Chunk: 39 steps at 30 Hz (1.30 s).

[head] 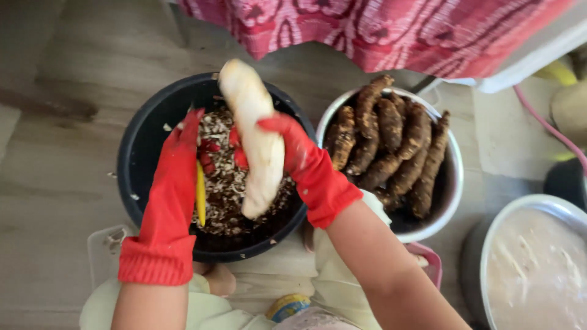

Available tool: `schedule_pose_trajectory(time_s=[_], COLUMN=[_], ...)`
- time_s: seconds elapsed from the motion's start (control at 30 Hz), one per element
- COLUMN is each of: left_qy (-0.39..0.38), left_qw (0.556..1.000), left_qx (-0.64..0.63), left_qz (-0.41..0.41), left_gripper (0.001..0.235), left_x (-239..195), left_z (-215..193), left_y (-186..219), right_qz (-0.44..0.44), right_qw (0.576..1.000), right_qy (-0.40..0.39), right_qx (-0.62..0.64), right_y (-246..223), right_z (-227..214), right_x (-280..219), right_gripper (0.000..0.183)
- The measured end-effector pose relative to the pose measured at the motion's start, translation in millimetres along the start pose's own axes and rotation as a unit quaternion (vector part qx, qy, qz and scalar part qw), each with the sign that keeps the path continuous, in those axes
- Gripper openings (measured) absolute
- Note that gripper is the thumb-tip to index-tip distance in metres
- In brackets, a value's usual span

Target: The person peels the brown skin off cassava roots using a knife. They hold the root in one hand and scrape the skin into a black bucket, then place the peeled root into a metal bowl.

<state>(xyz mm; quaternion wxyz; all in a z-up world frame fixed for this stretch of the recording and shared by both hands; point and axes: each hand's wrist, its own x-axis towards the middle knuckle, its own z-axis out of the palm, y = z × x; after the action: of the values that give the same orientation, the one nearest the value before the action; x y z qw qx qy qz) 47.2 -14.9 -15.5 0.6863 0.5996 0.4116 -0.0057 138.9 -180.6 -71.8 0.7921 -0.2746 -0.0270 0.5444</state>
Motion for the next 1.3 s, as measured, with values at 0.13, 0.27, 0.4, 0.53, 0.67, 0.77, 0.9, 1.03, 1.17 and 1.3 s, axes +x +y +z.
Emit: schedule_pose_trajectory(time_s=[0.13,0.27,0.4,0.53,0.67,0.77,0.9,1.03,1.17,1.3], left_qy=[-0.046,-0.083,-0.060,-0.030,-0.027,-0.038,-0.043,-0.047,-0.076,-0.093], left_qw=[0.999,0.996,0.994,0.995,0.993,0.985,0.982,0.975,0.921,0.835], left_qx=[-0.024,-0.020,0.076,0.046,0.071,0.131,0.146,0.183,0.375,0.536], left_qz=[0.009,0.004,-0.051,-0.084,-0.095,-0.105,-0.109,-0.120,-0.069,-0.086], left_gripper=[0.033,0.028,0.032,0.043,0.033,0.036,0.048,0.082,0.102,0.094], left_x=[57,74,60,71,62,48,63,77,112,145], left_z=[-4,-13,-23,-29,-28,-22,-18,-10,-13,-11], left_y=[-71,-108,-113,-137,-145,-134,-147,-146,-171,-220], right_qz=[-0.190,-0.394,-0.483,-0.435,-0.208,-0.017,0.056,0.009,-0.129,-0.122], right_qw=[0.980,0.901,0.813,0.842,0.802,0.719,0.651,0.561,0.435,0.496], right_qy=[0.009,0.055,0.289,0.295,0.551,0.690,0.757,0.822,0.800,0.729], right_qx=[0.048,0.172,0.150,0.121,0.098,0.080,-0.003,-0.095,-0.393,-0.455], right_y=[-52,-88,-75,3,76,121,140,151,130,63], right_z=[-21,-113,-169,-221,-266,-218,-131,-214,-321,-328], right_x=[-13,-70,-181,-270,-316,-350,-353,-347,-328,-278], right_gripper=[0.060,0.051,0.047,0.051,0.068,0.084,0.080,0.090,0.080,0.077])
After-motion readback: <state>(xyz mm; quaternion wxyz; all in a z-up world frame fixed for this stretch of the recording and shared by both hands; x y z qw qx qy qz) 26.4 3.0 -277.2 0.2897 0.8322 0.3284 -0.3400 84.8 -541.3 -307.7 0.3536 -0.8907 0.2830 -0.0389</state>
